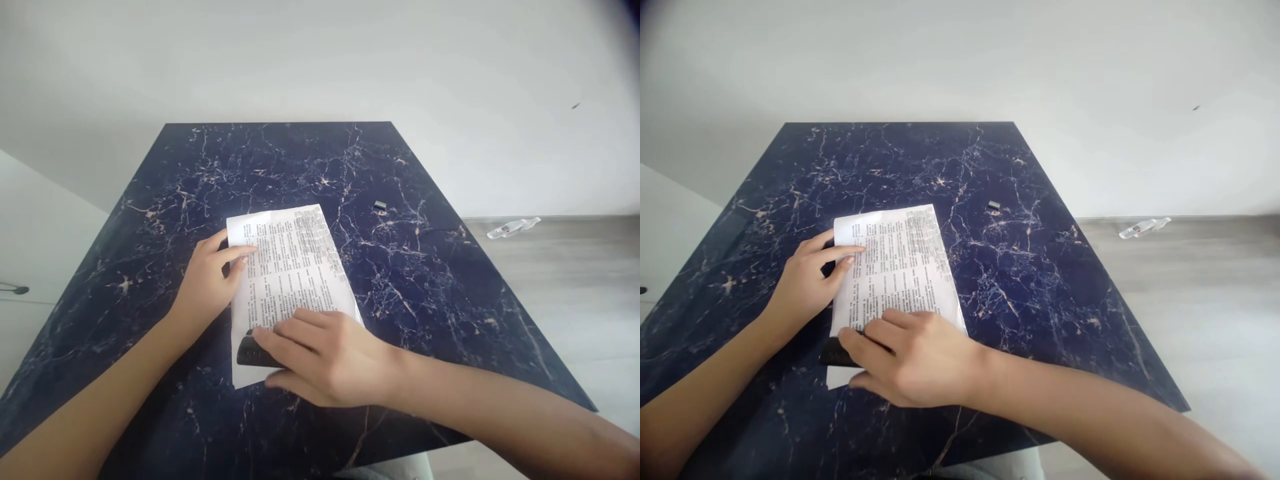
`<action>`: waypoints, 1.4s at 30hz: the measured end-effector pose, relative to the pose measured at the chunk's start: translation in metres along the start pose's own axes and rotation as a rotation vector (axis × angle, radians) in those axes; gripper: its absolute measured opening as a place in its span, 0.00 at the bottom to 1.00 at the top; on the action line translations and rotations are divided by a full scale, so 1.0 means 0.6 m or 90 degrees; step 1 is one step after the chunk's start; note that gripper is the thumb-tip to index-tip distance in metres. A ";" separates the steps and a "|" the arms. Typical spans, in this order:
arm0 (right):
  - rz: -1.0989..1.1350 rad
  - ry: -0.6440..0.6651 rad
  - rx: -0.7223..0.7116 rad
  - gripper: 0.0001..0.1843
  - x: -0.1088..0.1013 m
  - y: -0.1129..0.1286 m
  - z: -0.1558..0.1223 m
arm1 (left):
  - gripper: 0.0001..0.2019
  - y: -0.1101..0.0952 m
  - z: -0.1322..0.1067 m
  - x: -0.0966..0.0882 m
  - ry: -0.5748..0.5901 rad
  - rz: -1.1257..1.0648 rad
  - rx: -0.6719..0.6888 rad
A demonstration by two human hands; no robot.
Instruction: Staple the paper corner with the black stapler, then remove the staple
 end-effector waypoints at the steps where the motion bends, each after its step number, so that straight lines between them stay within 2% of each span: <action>1: 0.034 -0.013 -0.010 0.25 -0.004 -0.004 0.000 | 0.14 0.001 0.000 0.001 0.002 0.002 -0.001; 3: 0.094 -0.033 -0.026 0.26 -0.013 -0.017 -0.003 | 0.14 0.003 -0.001 0.003 0.005 0.005 -0.004; 5: 0.124 -0.045 0.010 0.17 -0.024 -0.049 -0.011 | 0.14 0.006 -0.001 0.004 0.009 0.010 -0.016; 6: 0.129 -0.049 0.057 0.13 -0.032 -0.076 -0.017 | 0.14 0.008 -0.001 0.004 0.014 0.013 -0.026; 10: 0.122 -0.050 0.303 0.10 -0.079 -0.210 -0.061 | 0.15 0.006 -0.001 0.005 0.032 0.014 -0.042; 11: 0.126 -0.038 0.334 0.08 -0.091 -0.235 -0.070 | 0.15 0.003 -0.001 0.003 0.031 0.012 -0.040; 13: 0.143 0.006 0.327 0.07 -0.107 -0.261 -0.078 | 0.15 0.000 -0.001 0.001 0.029 0.011 -0.041; 16: 0.142 0.067 0.241 0.10 -0.112 -0.255 -0.073 | 0.16 -0.002 0.000 0.001 0.034 0.010 -0.049; 19: 0.124 0.137 0.174 0.16 -0.097 -0.236 -0.067 | 0.16 -0.003 0.000 0.001 0.036 0.008 -0.046; 22: 0.102 0.191 0.142 0.20 -0.082 -0.225 -0.065 | 0.16 -0.003 0.000 0.001 0.034 0.006 -0.047; 30: 0.111 0.295 0.053 0.26 -0.072 -0.195 -0.064 | 0.16 -0.003 -0.002 0.002 0.032 0.007 -0.045; 34: 0.243 0.415 -0.002 0.28 -0.060 -0.179 -0.078 | 0.15 0.000 -0.001 0.002 0.032 0.006 -0.048; 37: 0.393 0.485 -0.014 0.22 -0.055 -0.183 -0.092 | 0.15 -0.001 0.000 0.000 0.029 0.003 -0.051; 42: 0.493 0.419 0.007 0.18 -0.076 -0.206 -0.095 | 0.15 -0.008 0.000 -0.001 0.044 0.004 -0.052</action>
Point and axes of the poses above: each hand's wrist, its own z-axis towards the middle knuckle, its own x-axis out of the palm, y = z × x, the point moved 8 cm from there along z, towards the middle knuckle, and after that the axes turned 12 degrees about y, right-handed, at the moved point
